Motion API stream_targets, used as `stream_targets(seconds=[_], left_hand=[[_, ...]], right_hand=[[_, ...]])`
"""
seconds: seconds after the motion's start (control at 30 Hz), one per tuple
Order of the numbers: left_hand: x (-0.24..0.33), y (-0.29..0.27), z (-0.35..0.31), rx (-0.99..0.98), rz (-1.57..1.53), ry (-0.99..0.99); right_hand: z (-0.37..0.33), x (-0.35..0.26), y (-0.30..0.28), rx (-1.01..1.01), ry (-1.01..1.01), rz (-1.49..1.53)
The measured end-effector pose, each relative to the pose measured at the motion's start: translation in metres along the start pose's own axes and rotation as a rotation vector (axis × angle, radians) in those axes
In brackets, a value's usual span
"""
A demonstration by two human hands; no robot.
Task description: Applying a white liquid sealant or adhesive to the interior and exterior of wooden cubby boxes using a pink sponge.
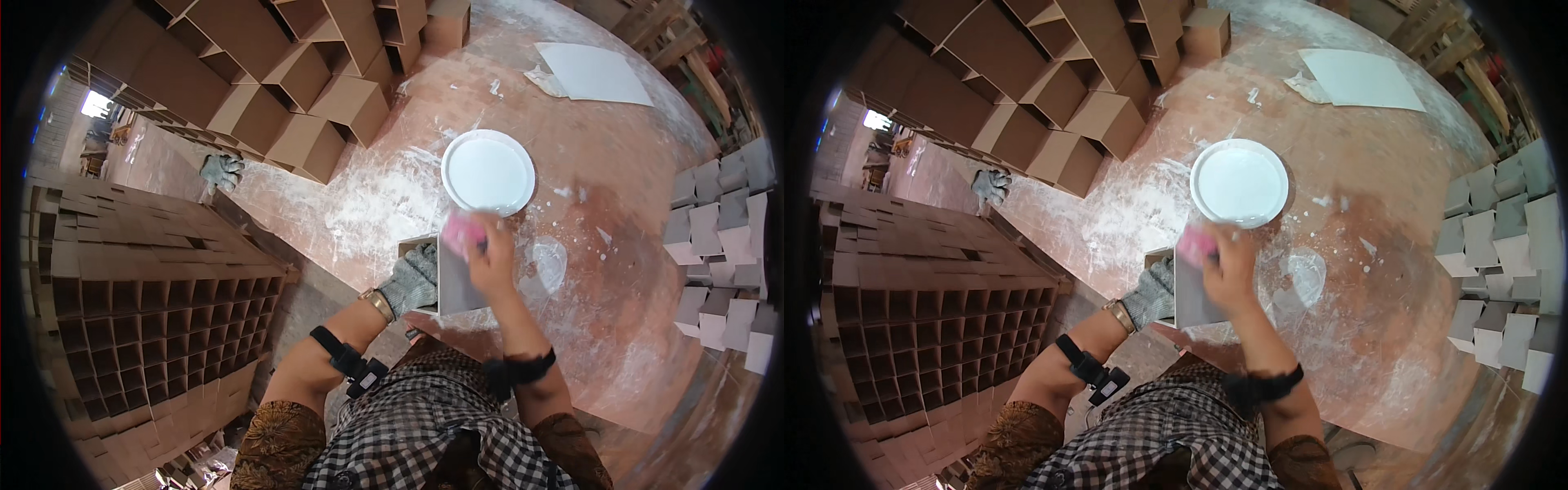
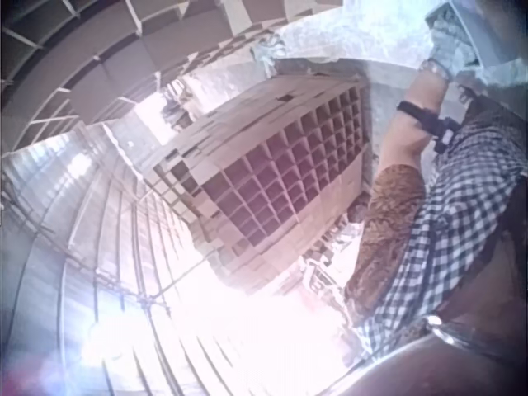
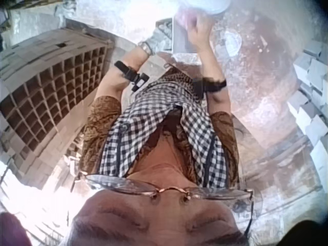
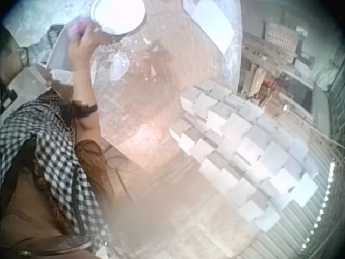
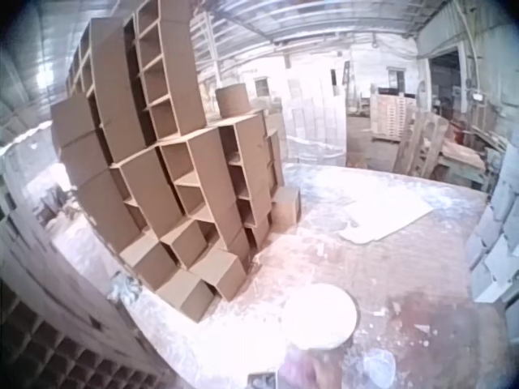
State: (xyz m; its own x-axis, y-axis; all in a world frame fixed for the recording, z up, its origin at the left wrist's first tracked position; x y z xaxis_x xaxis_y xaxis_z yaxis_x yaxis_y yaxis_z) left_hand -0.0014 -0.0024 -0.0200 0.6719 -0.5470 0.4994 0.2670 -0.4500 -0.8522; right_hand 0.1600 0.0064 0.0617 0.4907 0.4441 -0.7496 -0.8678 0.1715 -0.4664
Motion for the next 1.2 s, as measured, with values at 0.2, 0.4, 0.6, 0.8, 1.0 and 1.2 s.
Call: stream_targets(seconds=[0.2,0.4,0.6,0.8,1.0,1.2], left_hand=[[0.015,-0.021,-0.004,-0.108,-0.092,-0.11],[0.004,-0.012,0.001,0.106,-0.157,0.184],[0.014,-0.021,-0.001,0.137,-0.151,0.137],[0.005,-0.008,-0.002,0.058,-0.173,0.085],[0.008,-0.017,0.001,-0.026,-0.01,0.038],[-0.017,0.013,-0.004,-0.096,-0.233,-0.029]], right_hand=[[-0.071,-0.043,-0.015,-0.221,-0.255,0.177],[0.023,-0.01,0.005,-0.052,-0.043,0.122],[-0.04,-0.044,-0.004,-0.201,-0.238,0.034],[-0.04,-0.036,-0.01,-0.226,-0.273,0.143],[0.022,0.008,0.002,-0.055,-0.069,0.145],[-0.055,-0.021,-0.016,-0.204,-0.187,0.071]])
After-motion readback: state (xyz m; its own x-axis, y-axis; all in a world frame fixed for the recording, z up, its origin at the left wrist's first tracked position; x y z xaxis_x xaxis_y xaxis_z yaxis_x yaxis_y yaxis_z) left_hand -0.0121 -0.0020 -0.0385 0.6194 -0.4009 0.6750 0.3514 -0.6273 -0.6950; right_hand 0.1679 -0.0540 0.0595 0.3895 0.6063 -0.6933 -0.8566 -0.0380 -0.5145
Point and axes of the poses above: each hand's wrist, its own z-axis towards the middle knuckle, its own y-axis out of the palm, x = y × z, the point moved 1 cm from there along z, towards the middle knuckle, and after that the axes turned 8 degrees about -x, right-handed, at the moved point
